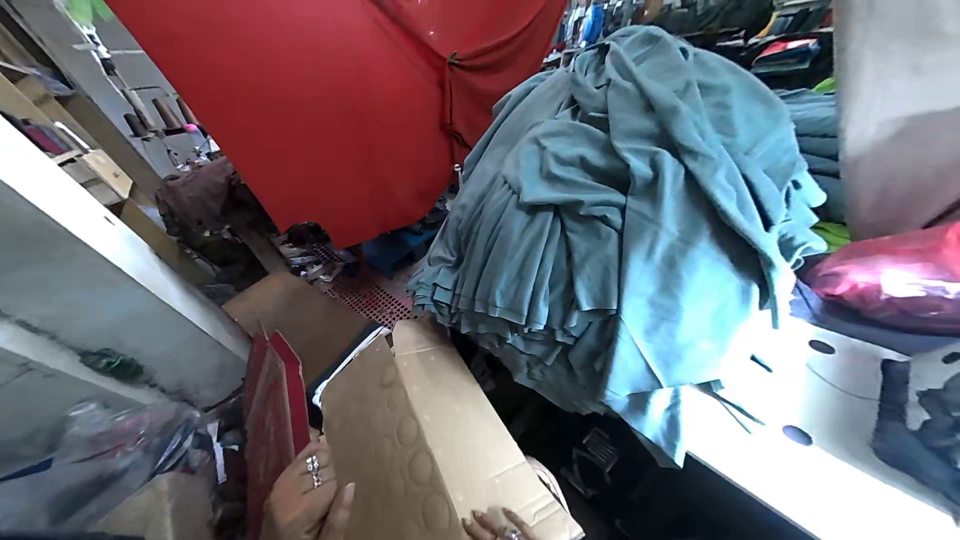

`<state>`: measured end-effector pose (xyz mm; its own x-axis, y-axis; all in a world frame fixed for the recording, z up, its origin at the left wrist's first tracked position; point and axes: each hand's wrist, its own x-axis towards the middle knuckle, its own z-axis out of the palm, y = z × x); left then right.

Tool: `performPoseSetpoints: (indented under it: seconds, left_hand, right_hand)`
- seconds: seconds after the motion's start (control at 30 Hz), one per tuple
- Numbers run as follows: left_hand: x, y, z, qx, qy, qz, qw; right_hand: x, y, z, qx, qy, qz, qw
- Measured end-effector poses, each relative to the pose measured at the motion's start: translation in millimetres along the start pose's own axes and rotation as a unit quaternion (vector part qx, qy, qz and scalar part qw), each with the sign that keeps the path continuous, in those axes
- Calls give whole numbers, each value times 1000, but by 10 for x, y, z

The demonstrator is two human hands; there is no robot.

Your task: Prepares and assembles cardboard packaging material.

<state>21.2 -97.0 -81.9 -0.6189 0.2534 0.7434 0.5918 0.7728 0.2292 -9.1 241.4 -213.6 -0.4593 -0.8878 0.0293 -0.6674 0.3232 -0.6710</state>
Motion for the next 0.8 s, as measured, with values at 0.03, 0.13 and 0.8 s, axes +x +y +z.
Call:
performPoseSetpoints:
  seconds: [0.03, 0.13, 0.8]
  left_hand:
    - [11, 50, -11, -9, -4, 5, 1000]
    - [-17, 114, -114, -34, -14, 0, 999]
    - [-414, 37, -199, 314, 85, -109, 939]
  right_hand:
    - [-27, 116, -92, 59, 36, 38, 997]
    - [-6, 675, -313, 247, 169, 296, 907]
    - [672, -380, -2211, 235, 348, 1, 907]
